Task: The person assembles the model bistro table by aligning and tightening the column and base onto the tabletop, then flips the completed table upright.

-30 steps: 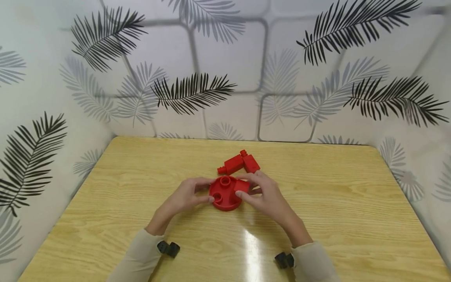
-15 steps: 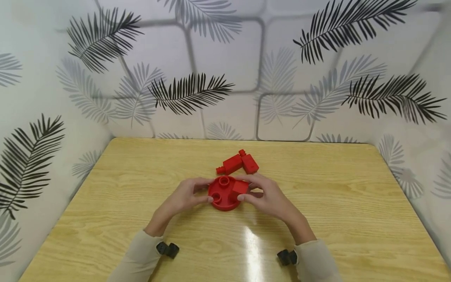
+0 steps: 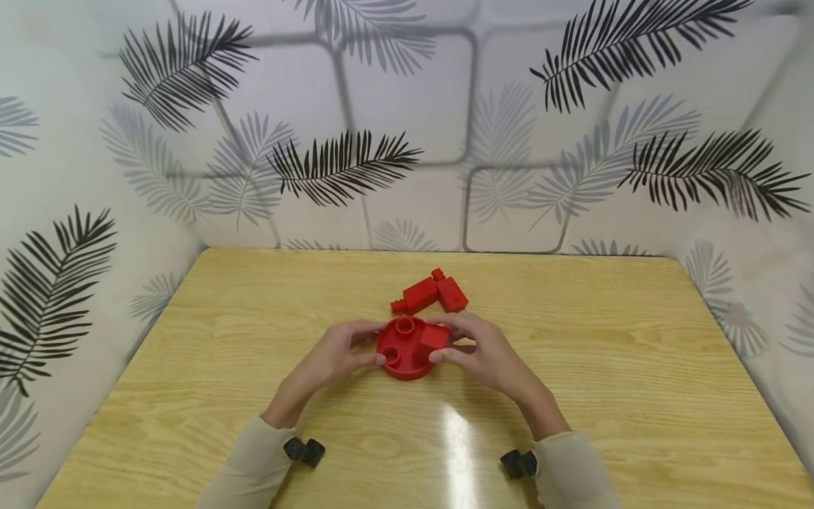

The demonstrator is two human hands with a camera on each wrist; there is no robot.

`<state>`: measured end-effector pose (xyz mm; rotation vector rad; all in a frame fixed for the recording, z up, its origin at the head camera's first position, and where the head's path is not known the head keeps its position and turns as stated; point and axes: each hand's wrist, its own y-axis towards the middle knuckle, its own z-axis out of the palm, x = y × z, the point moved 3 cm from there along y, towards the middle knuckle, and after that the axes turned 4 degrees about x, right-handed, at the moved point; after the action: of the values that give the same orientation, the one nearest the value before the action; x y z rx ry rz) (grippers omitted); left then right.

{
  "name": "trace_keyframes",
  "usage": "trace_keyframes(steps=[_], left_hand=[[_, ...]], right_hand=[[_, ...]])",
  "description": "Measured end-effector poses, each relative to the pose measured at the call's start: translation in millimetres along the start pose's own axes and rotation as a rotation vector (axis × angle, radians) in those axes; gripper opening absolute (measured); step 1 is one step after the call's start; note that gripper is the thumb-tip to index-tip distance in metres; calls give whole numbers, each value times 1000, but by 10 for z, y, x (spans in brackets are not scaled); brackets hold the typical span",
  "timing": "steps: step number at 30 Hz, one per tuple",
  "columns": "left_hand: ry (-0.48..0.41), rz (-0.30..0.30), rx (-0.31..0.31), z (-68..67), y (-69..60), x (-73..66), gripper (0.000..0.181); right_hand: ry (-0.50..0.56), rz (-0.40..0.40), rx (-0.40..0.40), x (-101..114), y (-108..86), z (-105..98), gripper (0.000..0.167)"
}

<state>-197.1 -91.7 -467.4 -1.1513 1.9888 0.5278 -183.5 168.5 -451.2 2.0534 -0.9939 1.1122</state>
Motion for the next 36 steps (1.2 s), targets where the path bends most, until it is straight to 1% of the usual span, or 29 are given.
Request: trace_keyframes(steps=[6, 9, 12, 14, 16, 19, 21, 24, 28, 31, 33, 36], left_hand=[[-10, 5, -12, -19, -9, -14, 55], [-15, 5, -14, -27, -14, -12, 56], [-8, 9, -12, -35, -20, -21, 56], [-5, 11, -11, -41, -24, -33, 56], [-2, 14, -16, -52, -32, -56, 56], [2, 18, -37, -75, -37, -103, 55], [4, 28, -55, -89, -43, -153, 53], [-12, 50, -71, -87, -48, -248, 51], [-52, 85, -89, -13, -45, -376, 48], [-90, 135, -130, 82, -40, -470, 46], [-116, 173, -164, 154, -32, -522, 44], [-128, 193, -218, 253, -8, -593, 44]], right_hand=[[-20, -23, -16, 14, 7, 1, 56], [-22, -29, -9, 20, 10, 2, 56], [-5, -1, 8, 17, 4, -23, 58], [12, 19, -5, 18, -5, -69, 56], [9, 45, -48, 18, -18, -138, 51], [-18, 64, -152, 19, -34, -250, 43], [-48, 79, -210, 8, -41, -304, 41], [-87, 89, -263, -20, -31, -345, 41], [-139, 67, -318, -89, 35, -373, 37], [-165, 73, -340, -152, 110, -396, 37], [-178, 98, -338, -197, 158, -407, 39], [-192, 149, -318, -280, 221, -405, 44]])
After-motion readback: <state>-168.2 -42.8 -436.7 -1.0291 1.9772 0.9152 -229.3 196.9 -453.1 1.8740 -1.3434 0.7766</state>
